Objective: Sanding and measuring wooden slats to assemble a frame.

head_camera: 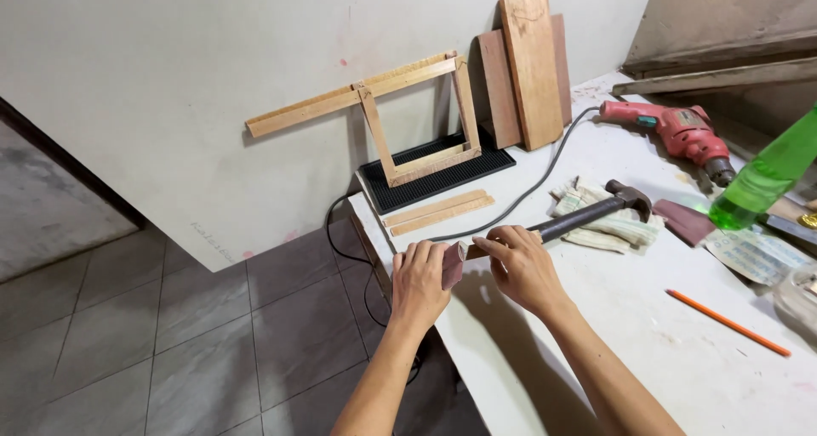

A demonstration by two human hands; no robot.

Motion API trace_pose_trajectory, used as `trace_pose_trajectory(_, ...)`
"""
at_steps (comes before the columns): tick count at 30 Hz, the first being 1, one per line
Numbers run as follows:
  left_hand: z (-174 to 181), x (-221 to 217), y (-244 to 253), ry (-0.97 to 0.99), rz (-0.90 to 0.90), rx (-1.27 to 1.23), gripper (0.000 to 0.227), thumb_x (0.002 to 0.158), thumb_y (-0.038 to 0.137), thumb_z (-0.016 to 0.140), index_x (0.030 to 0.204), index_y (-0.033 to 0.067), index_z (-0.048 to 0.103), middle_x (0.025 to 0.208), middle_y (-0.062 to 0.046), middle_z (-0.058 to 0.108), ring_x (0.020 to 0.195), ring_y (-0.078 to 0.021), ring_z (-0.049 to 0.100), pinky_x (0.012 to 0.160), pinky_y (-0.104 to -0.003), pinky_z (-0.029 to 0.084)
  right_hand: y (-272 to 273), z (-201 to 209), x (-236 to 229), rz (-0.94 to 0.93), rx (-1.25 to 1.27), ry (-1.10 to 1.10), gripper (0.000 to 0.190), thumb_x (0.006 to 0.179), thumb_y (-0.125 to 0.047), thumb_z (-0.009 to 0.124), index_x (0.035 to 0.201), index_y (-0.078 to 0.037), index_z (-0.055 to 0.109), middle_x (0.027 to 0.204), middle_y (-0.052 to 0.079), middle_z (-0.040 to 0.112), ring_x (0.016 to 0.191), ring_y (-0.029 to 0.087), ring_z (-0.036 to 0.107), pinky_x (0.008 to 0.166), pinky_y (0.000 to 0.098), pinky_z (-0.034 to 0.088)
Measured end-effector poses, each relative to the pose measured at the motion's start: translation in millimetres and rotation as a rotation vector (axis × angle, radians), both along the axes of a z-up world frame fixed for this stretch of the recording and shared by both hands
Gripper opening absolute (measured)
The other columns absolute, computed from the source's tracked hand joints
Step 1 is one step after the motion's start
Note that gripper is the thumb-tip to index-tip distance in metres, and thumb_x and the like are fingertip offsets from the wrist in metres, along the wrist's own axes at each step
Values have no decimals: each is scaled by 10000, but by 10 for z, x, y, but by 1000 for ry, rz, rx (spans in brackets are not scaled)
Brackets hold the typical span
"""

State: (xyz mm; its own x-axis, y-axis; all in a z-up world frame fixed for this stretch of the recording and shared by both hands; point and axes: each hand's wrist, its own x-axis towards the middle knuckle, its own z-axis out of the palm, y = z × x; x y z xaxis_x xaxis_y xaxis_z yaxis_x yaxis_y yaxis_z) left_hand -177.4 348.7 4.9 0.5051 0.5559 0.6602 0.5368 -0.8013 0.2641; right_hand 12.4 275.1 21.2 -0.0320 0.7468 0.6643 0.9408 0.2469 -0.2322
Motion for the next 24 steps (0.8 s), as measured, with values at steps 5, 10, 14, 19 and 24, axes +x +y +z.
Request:
trace_pose_trajectory(5,33,60,339,27,53,-59,469,747,91,817,1178,76,633,1100,-74,642,1071,-271,599,902,-433,416,455,-45,43,5,25,24,448,737,60,688,1147,-104,763,1053,63,679,1011,286,623,844,428,505)
trace_pose_trajectory(10,42,140,660,115,121,-80,534,697,29,801,1200,80,627,1121,-76,633,1098,-264,584,912,-427,413,832,-94,121,25,38,51,457,725,86,674,1141,-83,760,1067,81,671,1042,311,621,852,427,524)
trace_pose_trajectory(14,45,189,795,100,132,-65,526,727,42,793,1224,98,629,1108,-69,630,1096,-264,578,927,-437,410,1023,-148,166,48,-11,103,506,688,108,654,1146,-82,757,1053,85,667,1039,309,626,837,422,535)
trace_pose_trajectory(19,-72,236,921,156,148,-140,530,762,60,787,1266,95,626,1084,-79,627,1088,-266,578,925,-449,409,1154,-282,218,49,-82,101,554,682,118,642,1154,-139,778,1002,63,685,992,302,642,837,419,546)
trace_pose_trajectory(24,-103,251,949,241,199,-189,362,781,117,783,1115,61,654,1101,-93,645,1126,-292,578,985,-473,417,1179,-393,223,49,-191,135,539,703,95,634,1158,-156,777,1058,76,691,982,320,668,787,430,559)
